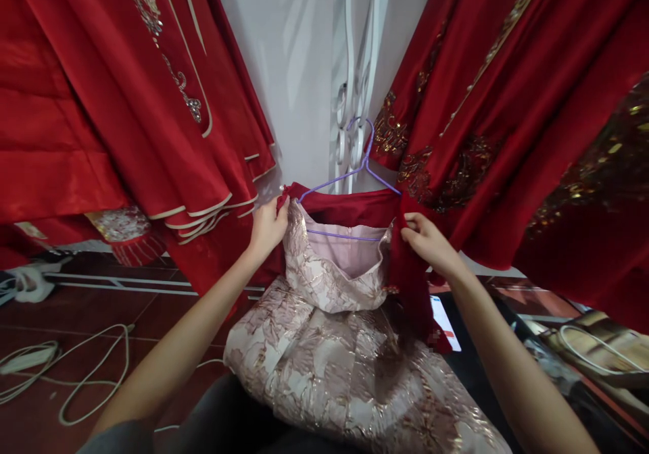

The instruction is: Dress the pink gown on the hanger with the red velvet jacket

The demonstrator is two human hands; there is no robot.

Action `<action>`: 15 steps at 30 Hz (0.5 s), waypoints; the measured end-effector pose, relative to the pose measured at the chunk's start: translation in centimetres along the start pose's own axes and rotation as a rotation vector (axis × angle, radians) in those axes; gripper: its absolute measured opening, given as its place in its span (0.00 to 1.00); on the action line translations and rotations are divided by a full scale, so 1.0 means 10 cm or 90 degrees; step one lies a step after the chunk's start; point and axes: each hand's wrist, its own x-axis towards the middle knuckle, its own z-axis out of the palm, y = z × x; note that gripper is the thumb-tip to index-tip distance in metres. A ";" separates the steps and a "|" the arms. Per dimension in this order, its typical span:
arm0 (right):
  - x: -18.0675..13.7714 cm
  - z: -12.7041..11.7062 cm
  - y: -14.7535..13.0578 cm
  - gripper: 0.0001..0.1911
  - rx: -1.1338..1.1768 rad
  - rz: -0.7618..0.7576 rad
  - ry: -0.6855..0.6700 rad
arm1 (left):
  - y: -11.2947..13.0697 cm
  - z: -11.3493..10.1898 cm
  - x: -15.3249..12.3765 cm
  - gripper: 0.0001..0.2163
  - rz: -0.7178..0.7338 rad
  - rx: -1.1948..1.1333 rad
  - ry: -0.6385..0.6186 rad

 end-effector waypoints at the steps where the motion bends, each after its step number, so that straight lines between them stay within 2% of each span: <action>1: -0.03 0.10 -0.07 0.12 0.025 -0.004 -0.031 | 0.07 0.01 -0.03 0.16 -0.011 -0.033 0.026; 3: -0.10 0.29 -0.18 0.12 0.068 -0.035 -0.073 | 0.26 0.07 -0.16 0.16 -0.025 -0.104 0.060; 5: -0.14 0.46 -0.27 0.12 0.129 -0.070 -0.113 | 0.46 0.18 -0.40 0.17 -0.036 -0.180 0.048; 9: -0.19 0.66 -0.32 0.11 0.210 -0.120 -0.181 | 0.72 0.52 -0.86 0.22 0.001 -0.290 -0.094; 12: -0.20 0.66 -0.26 0.11 0.205 -0.142 -0.188 | 0.72 0.68 -0.92 0.22 0.019 -0.268 -0.156; 15: -0.20 0.60 -0.15 0.11 0.207 -0.157 -0.168 | 0.63 0.65 -0.77 0.21 0.024 -0.157 -0.153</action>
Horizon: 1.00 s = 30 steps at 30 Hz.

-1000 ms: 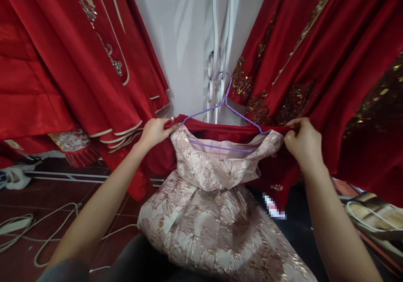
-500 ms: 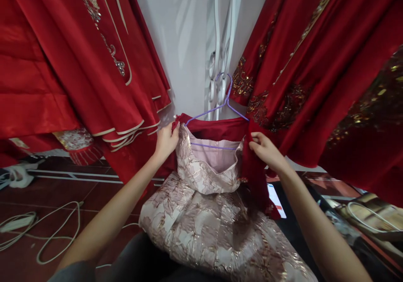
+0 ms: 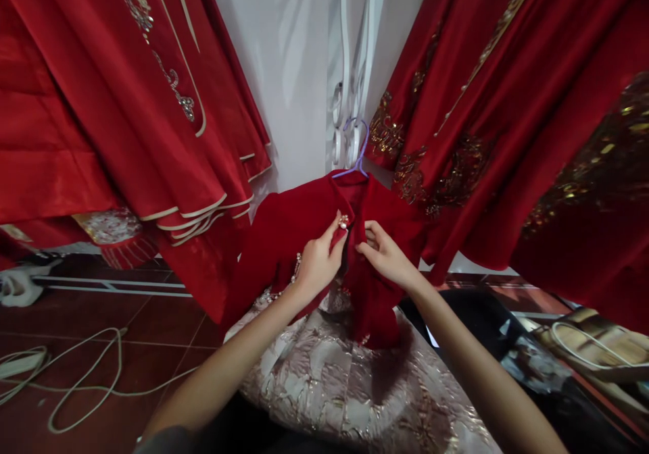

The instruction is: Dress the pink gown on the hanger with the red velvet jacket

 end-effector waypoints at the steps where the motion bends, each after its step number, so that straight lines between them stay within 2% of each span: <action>1: -0.02 -0.03 0.03 0.12 0.001 -0.005 0.012 | -0.02 -0.05 0.05 0.19 0.017 0.039 0.019; 5: -0.09 -0.10 0.10 0.16 -0.007 0.002 0.053 | -0.05 -0.18 0.14 0.14 0.113 0.113 0.100; 8: -0.14 -0.09 0.13 0.22 0.017 0.001 0.066 | -0.04 -0.16 0.14 0.16 0.140 0.101 0.099; 11: -0.17 -0.08 0.18 0.27 0.073 0.001 0.093 | -0.01 -0.11 0.12 0.13 0.149 0.111 0.088; 15: -0.15 -0.07 0.22 0.25 0.124 0.008 0.151 | -0.04 -0.08 0.11 0.13 0.155 0.114 0.067; 18: -0.10 -0.05 0.19 0.23 0.124 0.011 0.162 | -0.14 -0.09 0.14 0.15 0.152 0.108 0.049; 25: 0.08 0.03 0.14 0.21 0.083 0.057 0.052 | -0.46 -0.16 0.39 0.17 0.129 0.105 0.017; 30: 0.14 0.04 0.28 0.23 0.079 0.047 0.137 | -0.50 -0.09 0.39 0.14 0.108 0.083 0.035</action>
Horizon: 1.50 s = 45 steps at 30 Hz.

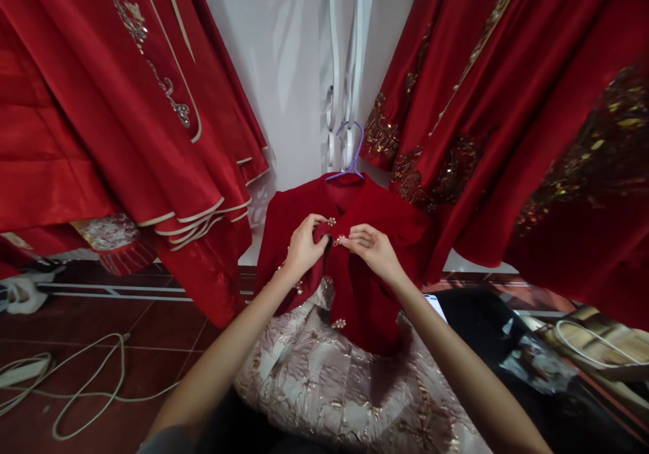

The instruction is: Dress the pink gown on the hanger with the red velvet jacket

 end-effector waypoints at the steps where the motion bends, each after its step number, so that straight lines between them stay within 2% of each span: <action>1: 0.02 0.00 0.03 0.23 0.009 -0.008 0.015 | 0.03 0.02 -0.02 0.13 0.000 0.009 0.010; 6: 0.12 -0.04 0.10 0.25 0.033 -0.039 0.090 | 0.18 0.02 -0.07 0.07 0.017 0.041 0.050; 13: 0.17 -0.09 0.07 0.24 0.022 -0.056 0.067 | 0.25 -0.02 -0.06 0.05 0.012 0.031 0.017; 17: 0.17 -0.04 0.11 0.23 0.020 -0.075 0.085 | 0.29 0.00 -0.04 0.04 0.025 0.030 -0.006; 26: 0.11 0.07 0.12 0.20 -0.081 -0.194 0.143 | 0.28 -0.02 0.00 0.02 0.026 0.041 -0.044; 31: 0.06 0.09 0.13 0.19 -0.086 -0.188 0.163 | 0.32 -0.04 0.00 0.03 0.040 0.060 -0.051; 37: 0.07 0.09 0.14 0.17 -0.061 -0.171 0.125 | 0.34 -0.07 0.08 0.04 0.017 0.090 -0.070; 45: 0.17 0.01 0.09 0.23 -0.031 -0.126 0.095 | 0.42 -0.08 0.11 0.04 0.021 0.185 -0.102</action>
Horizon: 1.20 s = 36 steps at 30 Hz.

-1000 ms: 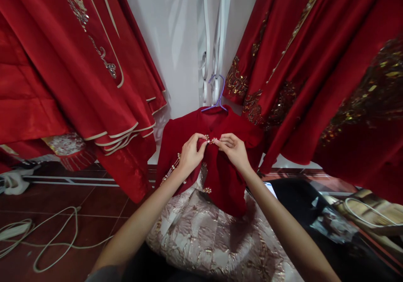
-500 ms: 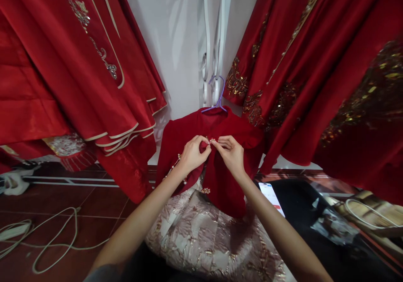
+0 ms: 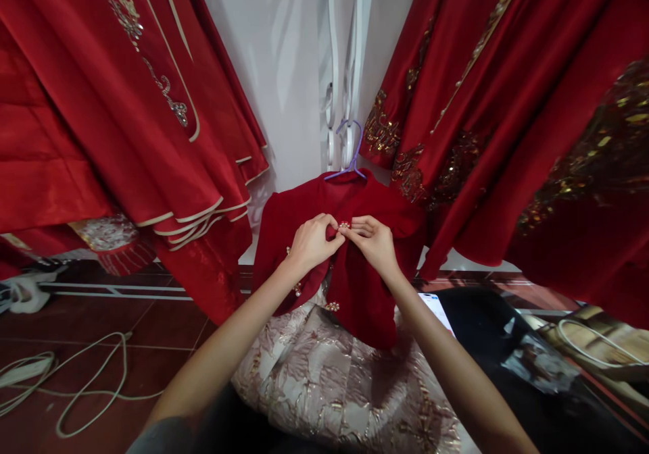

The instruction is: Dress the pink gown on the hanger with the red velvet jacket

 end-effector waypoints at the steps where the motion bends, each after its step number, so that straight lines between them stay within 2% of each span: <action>1: 0.01 -0.01 0.00 0.24 0.010 0.012 -0.001 | 0.01 0.00 0.00 0.04 0.003 0.005 0.001; 9: -0.03 0.01 0.01 0.27 0.064 0.088 0.006 | 0.02 -0.04 -0.02 0.04 0.049 0.027 -0.016; 12: 0.00 0.01 0.02 0.24 0.050 0.081 -0.013 | 0.05 -0.05 -0.01 0.04 0.074 0.063 -0.034; 15: 0.03 0.05 0.06 0.19 -0.004 0.029 -0.008 | 0.11 -0.02 -0.01 0.03 0.086 0.065 -0.048; 19: -0.07 0.15 0.12 0.15 -0.030 -0.029 0.021 | 0.13 0.09 -0.07 0.04 0.030 -0.032 0.008; 22: -0.28 0.18 0.18 0.19 -0.011 -0.030 -0.002 | 0.05 0.15 -0.12 0.08 -0.005 -0.117 0.042; 24: -0.43 0.14 0.23 0.20 -0.049 -0.010 -0.027 | -0.03 0.18 -0.14 0.10 -0.041 -0.164 0.042; 27: -0.58 -0.01 0.30 0.16 -0.123 0.034 -0.060 | -0.13 0.22 -0.16 0.09 -0.103 -0.275 0.015; 30: -0.63 -0.18 0.25 0.09 -0.093 0.080 -0.059 | -0.15 0.27 -0.16 0.06 -0.147 -0.345 -0.014; 33: -0.64 -0.28 0.12 0.09 -0.001 0.148 -0.077 | -0.04 0.26 -0.19 0.13 -0.185 -0.353 -0.042; 36: -0.65 -0.31 0.03 0.12 0.063 0.202 -0.133 | 0.10 0.19 -0.26 0.20 -0.245 -0.438 -0.106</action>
